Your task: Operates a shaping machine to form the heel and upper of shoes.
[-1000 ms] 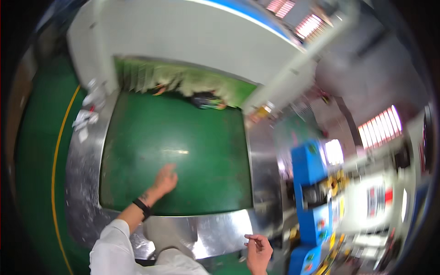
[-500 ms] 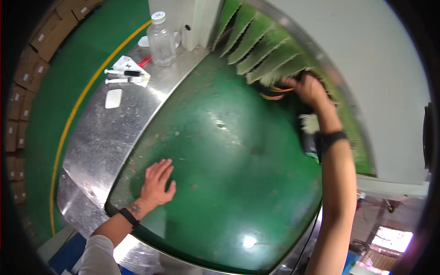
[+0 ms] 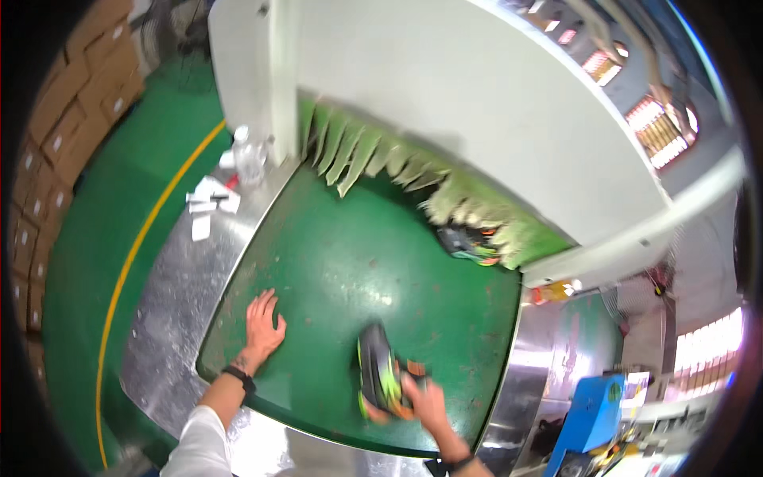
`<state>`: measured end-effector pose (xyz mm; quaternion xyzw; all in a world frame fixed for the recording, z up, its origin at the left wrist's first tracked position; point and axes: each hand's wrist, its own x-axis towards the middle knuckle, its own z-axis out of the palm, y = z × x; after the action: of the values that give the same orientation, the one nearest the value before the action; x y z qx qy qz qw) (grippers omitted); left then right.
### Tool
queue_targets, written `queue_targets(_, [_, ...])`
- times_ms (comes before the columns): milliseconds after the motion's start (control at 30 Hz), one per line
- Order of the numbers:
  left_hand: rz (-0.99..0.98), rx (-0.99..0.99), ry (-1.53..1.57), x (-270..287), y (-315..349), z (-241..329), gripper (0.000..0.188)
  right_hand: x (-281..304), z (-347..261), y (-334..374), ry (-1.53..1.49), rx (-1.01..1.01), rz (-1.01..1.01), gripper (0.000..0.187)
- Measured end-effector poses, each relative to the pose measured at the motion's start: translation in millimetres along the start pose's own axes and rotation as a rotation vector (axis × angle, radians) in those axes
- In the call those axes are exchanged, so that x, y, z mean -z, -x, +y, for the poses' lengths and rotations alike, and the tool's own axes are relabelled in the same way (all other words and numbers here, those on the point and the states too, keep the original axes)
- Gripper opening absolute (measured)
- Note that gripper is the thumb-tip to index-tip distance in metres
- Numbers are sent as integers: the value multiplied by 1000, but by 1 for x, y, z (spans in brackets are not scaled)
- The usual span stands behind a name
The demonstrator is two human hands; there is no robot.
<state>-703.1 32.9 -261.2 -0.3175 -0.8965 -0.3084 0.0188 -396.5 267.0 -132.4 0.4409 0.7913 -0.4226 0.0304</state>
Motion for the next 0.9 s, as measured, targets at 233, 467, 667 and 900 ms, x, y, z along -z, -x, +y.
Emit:
queue_targets(233, [-825,90,1219,85,64,238,87,117,-1,313,-497,-374,552,37])
queue_targets(467, [-1386,-175,1703,160,188,454,85,133,-19,408,-562,-1,534,83])
queue_targets(667, [-1470,-60,1437,173,358,520,70,100,113,544,-879,179,684,98])
queue_targets(900, [-1953,-222,1098,176,562,624,54,50,231,759,-1180,39,1191,51])
